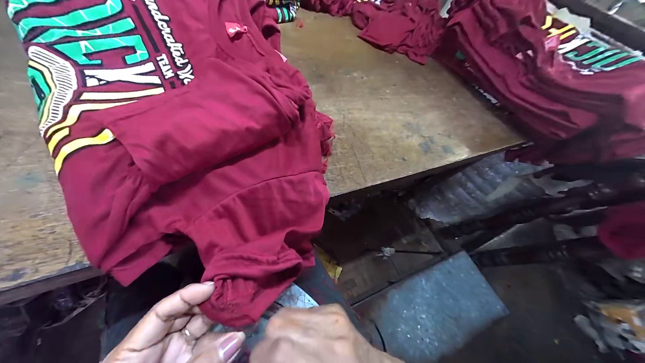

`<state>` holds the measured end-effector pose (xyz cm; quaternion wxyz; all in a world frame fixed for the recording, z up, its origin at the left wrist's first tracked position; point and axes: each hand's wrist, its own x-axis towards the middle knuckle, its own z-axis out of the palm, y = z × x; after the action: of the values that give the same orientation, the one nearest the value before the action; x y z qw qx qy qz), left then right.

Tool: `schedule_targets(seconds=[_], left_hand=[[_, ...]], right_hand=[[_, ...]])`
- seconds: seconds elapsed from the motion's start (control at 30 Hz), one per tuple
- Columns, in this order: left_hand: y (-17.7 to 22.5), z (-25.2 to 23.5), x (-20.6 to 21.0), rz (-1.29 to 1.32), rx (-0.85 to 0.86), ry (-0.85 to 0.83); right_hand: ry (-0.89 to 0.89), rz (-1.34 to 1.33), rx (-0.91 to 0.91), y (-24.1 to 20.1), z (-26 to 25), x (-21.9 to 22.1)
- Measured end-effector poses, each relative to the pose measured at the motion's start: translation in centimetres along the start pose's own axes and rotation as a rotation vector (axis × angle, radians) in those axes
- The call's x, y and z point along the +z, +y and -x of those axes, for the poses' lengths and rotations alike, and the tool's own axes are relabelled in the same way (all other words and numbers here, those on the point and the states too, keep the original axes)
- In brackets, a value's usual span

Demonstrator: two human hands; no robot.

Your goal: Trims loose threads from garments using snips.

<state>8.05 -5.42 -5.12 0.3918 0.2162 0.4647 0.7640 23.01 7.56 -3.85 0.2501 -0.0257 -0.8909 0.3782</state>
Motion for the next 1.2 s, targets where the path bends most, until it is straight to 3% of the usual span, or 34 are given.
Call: schedule_targets(seconds=[0.2, 0.33, 0.77, 1.2], left_hand=[[0.0, 0.2, -0.2, 0.021, -0.008, -0.028], [0.2, 0.2, -0.1, 0.07, -0.04, -0.072], [0.8, 0.6, 0.1, 0.163, -0.133, -0.056], [0.8, 0.7, -0.2, 0.223, -0.182, -0.072]], right_hand=[[0.178, 0.142, 0.153, 1.8, 1.3, -2.3], [0.252, 0.38, 0.111, 1.9, 1.5, -2.6], [0.273, 0.421, -0.079, 2.7, 1.3, -1.3], [0.237, 0.464, -0.108, 2.4, 0.6, -1.7]])
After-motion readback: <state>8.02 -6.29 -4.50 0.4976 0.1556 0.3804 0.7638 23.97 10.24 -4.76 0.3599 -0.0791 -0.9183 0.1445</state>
